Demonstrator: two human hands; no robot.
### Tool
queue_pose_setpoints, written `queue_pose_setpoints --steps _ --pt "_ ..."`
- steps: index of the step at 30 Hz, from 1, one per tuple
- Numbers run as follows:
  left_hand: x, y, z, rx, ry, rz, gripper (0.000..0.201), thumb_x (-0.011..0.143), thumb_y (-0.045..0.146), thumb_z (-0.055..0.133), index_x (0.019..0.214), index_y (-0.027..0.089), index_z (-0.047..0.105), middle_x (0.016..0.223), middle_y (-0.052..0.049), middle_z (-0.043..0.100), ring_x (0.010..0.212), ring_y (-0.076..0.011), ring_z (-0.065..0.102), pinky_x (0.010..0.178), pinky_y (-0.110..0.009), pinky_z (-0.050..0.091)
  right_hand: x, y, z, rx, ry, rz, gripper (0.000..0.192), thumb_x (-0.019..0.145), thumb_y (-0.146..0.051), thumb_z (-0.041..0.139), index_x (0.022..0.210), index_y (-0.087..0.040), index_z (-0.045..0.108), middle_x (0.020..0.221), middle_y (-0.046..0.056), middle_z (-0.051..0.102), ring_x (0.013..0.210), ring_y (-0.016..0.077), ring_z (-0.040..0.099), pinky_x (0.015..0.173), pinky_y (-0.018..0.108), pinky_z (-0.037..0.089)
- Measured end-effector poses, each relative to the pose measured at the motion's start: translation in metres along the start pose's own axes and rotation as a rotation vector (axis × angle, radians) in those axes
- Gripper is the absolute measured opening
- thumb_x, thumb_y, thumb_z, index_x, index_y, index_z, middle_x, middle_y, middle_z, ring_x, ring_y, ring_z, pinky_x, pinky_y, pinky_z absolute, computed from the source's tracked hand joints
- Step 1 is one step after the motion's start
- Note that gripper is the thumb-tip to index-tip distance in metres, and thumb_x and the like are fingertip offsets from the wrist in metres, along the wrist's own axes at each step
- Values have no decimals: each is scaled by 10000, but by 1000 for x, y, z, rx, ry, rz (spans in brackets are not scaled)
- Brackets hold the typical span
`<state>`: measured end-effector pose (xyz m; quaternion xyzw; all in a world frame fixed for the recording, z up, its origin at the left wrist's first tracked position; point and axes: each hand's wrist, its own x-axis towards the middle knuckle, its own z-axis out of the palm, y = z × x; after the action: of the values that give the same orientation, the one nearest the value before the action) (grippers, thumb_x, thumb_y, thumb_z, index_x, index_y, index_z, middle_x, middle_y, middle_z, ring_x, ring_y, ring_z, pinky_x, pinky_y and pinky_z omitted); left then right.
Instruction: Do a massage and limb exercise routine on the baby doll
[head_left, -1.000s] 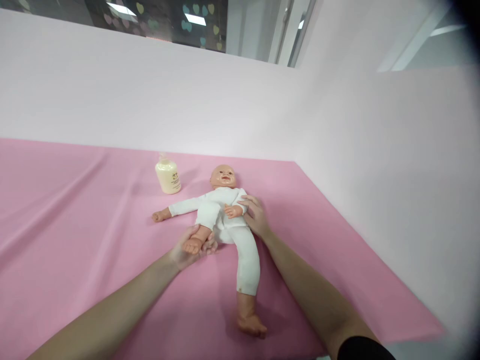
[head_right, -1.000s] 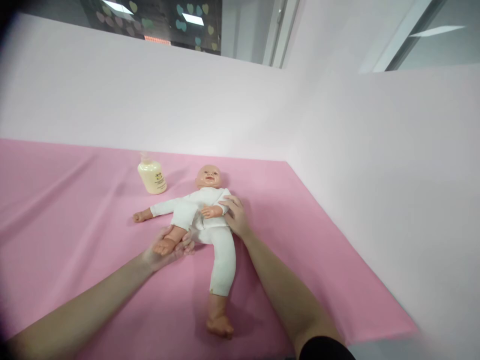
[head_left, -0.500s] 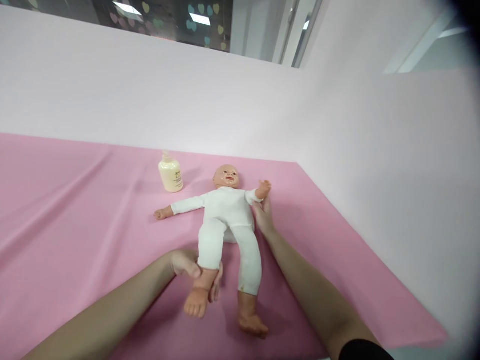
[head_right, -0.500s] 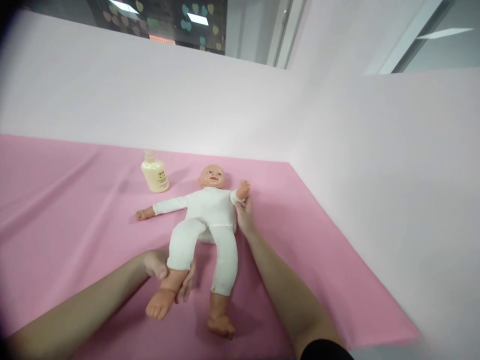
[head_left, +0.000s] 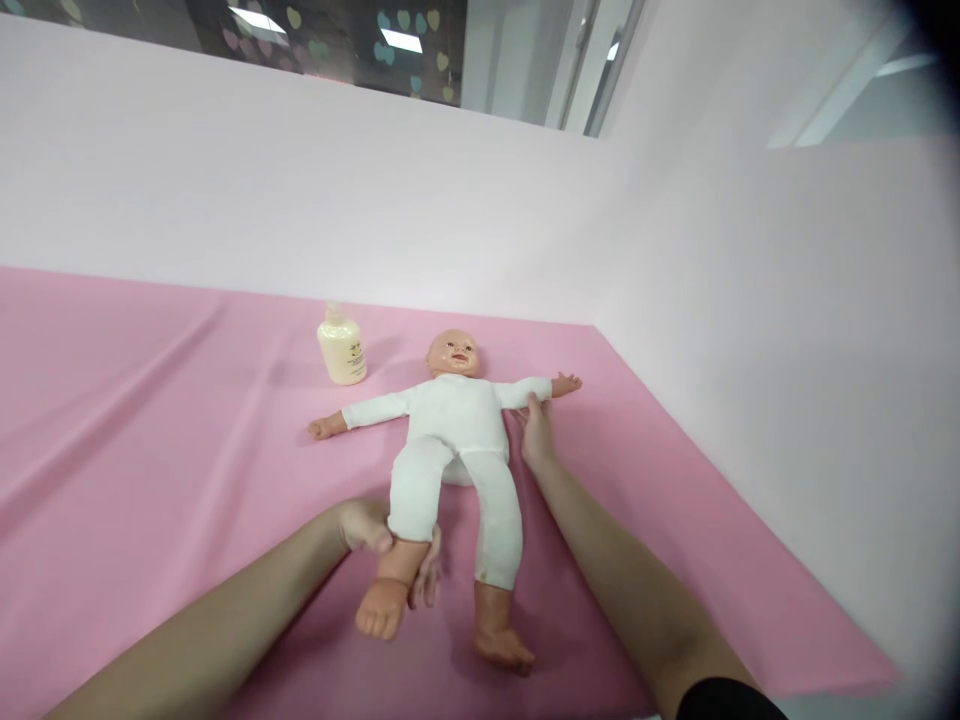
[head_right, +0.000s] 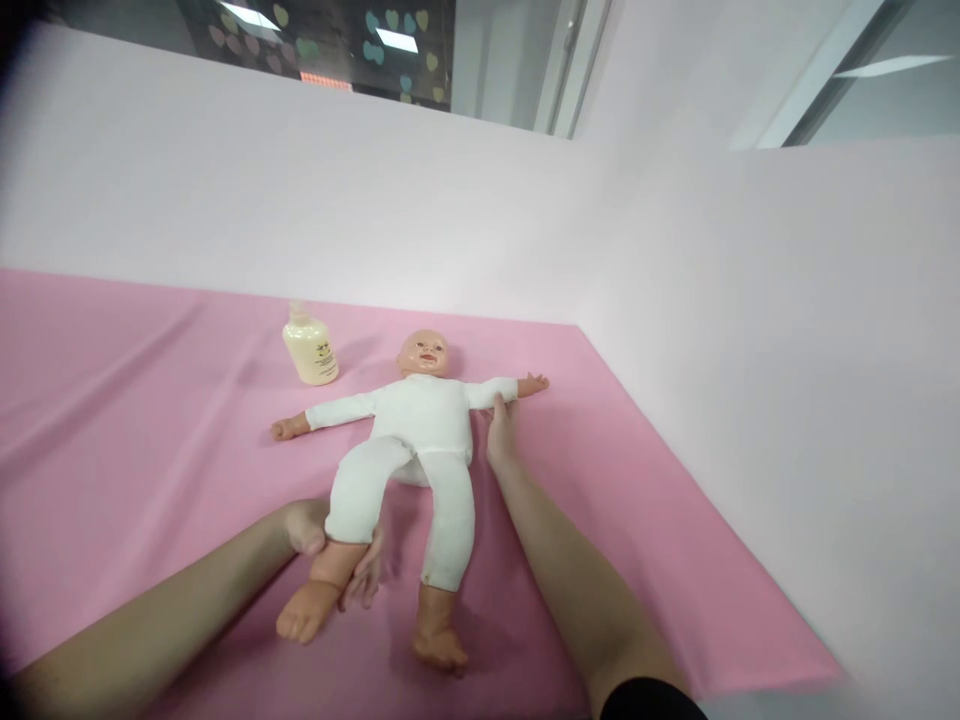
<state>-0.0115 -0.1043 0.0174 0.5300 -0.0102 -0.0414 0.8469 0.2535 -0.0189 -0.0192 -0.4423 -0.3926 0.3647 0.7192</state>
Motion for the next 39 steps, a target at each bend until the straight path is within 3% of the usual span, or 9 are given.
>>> queue_pose_setpoints --steps 3,7,11,16,20,26,28,36,39 --pt "-1 -7 -4 -133 181 235 532 595 673 639 750 168 582 542 -64 578 769 -299 599 848 -486 410 -8 -5 6 2 -32 -74 416 809 -428 555 1173 -245 473 1222 65 562 1084 194 585 916 396 498" --pt "0 -15 -13 -271 431 429 509 699 670 520 695 162 536 486 -9 471 695 -219 527 832 -418 399 -17 -10 11 -146 -205 -218 429 804 -367 579 1207 -247 496 1164 64 594 1087 198 568 979 403 448" --pt "2 -17 -20 -333 624 427 532 809 651 380 705 153 538 507 -8 466 696 -208 514 805 -382 392 -23 -16 10 -407 -401 -404 332 784 -264 598 1116 -266 592 1213 57 553 1185 221 492 1058 436 365" --pt "6 -15 -18 -362 696 394 578 832 664 348 711 136 547 517 -8 475 672 -193 524 811 -369 391 -25 -22 8 -552 -514 -499 299 781 -198 581 1061 -283 642 1227 58 527 1198 224 481 1063 434 361" --pt "6 -14 -13 -261 598 386 554 817 651 407 748 125 567 555 -25 532 667 -203 555 817 -388 404 -24 -18 9 -530 -496 -489 303 778 -197 590 1065 -284 633 1215 55 539 1205 227 475 1078 448 340" --pt "-1 -6 -4 -30 74 75 574 615 631 673 891 133 607 735 -103 656 810 -312 626 801 -455 453 -18 -4 10 -226 -294 -249 512 790 -292 589 1277 -267 430 1283 69 522 1130 199 548 993 410 434" --pt "0 1 0 41 -27 -50 554 596 582 718 920 141 632 776 -112 669 836 -329 639 768 -444 478 -13 -3 8 -143 -194 -204 555 785 -320 591 1296 -259 385 1307 77 504 1120 191 557 962 381 459" --pt "4 13 8 173 19 -143 480 589 368 795 1011 196 647 972 -74 686 1020 -316 616 846 -422 495 11 10 -7 76 103 168 498 811 -414 475 1265 -260 339 1174 66 595 1024 205 630 837 389 539" --pt "4 11 3 138 -32 -171 485 537 338 829 964 196 650 906 -75 688 989 -337 622 797 -437 496 10 11 -8 13 70 89 501 844 -395 414 1293 -203 300 1161 104 596 1002 214 637 818 373 538"
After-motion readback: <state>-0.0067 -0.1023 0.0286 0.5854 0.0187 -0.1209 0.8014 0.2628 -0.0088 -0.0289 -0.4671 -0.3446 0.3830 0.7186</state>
